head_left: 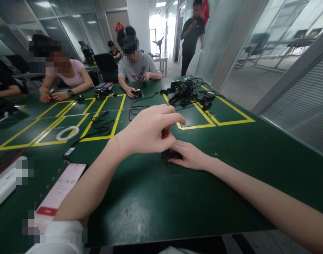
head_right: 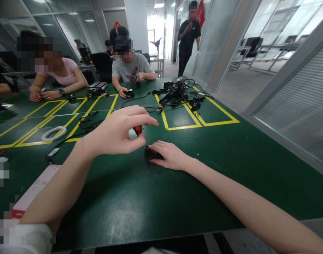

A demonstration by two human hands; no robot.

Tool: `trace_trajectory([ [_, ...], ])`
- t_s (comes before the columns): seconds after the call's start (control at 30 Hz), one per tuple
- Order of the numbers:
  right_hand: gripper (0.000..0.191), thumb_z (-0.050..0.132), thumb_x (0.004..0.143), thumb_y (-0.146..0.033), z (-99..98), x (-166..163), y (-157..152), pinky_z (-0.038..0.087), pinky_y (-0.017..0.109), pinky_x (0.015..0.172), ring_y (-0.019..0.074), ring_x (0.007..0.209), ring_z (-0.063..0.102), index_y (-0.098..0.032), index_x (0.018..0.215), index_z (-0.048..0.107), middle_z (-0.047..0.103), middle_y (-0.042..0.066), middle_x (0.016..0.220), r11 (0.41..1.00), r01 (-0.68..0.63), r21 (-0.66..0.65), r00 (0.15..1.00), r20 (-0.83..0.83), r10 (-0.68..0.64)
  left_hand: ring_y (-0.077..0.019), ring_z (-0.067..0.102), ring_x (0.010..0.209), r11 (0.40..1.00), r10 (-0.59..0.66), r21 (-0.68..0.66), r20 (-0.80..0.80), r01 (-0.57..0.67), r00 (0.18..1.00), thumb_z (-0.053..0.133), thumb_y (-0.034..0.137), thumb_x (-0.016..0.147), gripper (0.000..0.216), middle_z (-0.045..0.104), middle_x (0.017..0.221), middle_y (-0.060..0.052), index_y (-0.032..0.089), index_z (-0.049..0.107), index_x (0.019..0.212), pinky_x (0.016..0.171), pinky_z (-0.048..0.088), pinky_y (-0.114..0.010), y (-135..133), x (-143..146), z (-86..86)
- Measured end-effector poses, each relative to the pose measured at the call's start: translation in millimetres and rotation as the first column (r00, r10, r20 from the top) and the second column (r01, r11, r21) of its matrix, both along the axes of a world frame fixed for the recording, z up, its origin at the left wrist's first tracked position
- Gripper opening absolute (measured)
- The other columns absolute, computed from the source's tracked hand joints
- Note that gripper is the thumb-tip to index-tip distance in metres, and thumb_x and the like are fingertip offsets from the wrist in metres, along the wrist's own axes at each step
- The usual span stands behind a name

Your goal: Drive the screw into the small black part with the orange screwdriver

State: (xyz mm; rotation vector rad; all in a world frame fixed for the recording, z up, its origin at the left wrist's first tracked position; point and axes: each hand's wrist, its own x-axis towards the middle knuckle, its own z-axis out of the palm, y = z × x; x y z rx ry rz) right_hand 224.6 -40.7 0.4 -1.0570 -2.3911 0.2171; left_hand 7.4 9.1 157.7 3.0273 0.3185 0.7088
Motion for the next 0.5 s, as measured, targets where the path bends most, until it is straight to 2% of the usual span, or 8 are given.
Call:
trace_trajectory([
  [0.07,0.035,0.069,0.099,-0.038,0.8,-0.7,-0.3,0.061,0.048,0.092,0.0324,0.109,0.072,-0.020,0.129,0.063,0.076,0.015,0.116,1.000,0.011,-0.001,1.000,-0.002,-0.011,-0.0183,0.067,0.092,1.000,-0.003,-0.002,0.001,0.003,1.000,0.053,0.010,0.087,0.037,0.070,0.106,-0.007,0.016,0.074,0.117,0.080,0.050,-0.029,0.2,-0.2,0.5],
  [0.13,0.033,0.069,0.099,-0.039,2.1,-1.6,-0.8,0.062,0.047,0.090,0.0321,0.106,0.073,-0.019,0.125,0.065,0.076,0.015,0.113,1.000,0.019,0.003,1.000,0.000,-0.019,-0.0152,0.065,0.086,1.000,-0.002,-0.016,0.008,0.002,1.000,0.050,0.011,0.091,0.036,0.070,0.109,-0.007,0.017,0.074,0.117,0.072,0.048,-0.026,0.5,-0.3,0.5],
  [0.23,0.031,0.066,0.101,-0.040,4.2,-2.2,-1.6,0.062,0.048,0.089,0.0325,0.104,0.073,-0.018,0.123,0.066,0.077,0.015,0.111,1.000,0.016,0.005,1.000,-0.003,-0.016,-0.0131,0.064,0.079,1.000,0.014,-0.023,0.010,-0.014,1.000,0.050,0.014,0.095,0.032,0.071,0.106,-0.006,0.017,0.073,0.116,0.067,0.045,-0.025,0.4,-0.1,0.2],
  [0.4,0.032,0.059,0.105,-0.039,5.1,-1.2,-1.2,0.061,0.050,0.093,0.0320,0.108,0.073,-0.019,0.129,0.064,0.076,0.015,0.116,1.000,0.006,-0.018,1.000,-0.007,-0.006,-0.0168,0.067,0.088,0.999,-0.014,-0.032,0.015,0.014,1.000,0.054,0.013,0.088,0.034,0.071,0.102,-0.006,0.016,0.073,0.117,0.075,0.050,-0.027,0.1,-0.2,0.6],
  [0.5,0.029,0.060,0.104,-0.038,4.6,-1.6,-1.0,0.062,0.050,0.091,0.0315,0.105,0.073,-0.019,0.126,0.065,0.077,0.014,0.112,1.000,0.023,-0.014,1.000,-0.010,-0.023,-0.0161,0.066,0.086,0.999,-0.013,-0.036,0.013,0.013,1.000,0.051,0.011,0.089,0.036,0.071,0.107,-0.007,0.017,0.073,0.117,0.072,0.049,-0.026,1.1,-0.3,0.1],
])
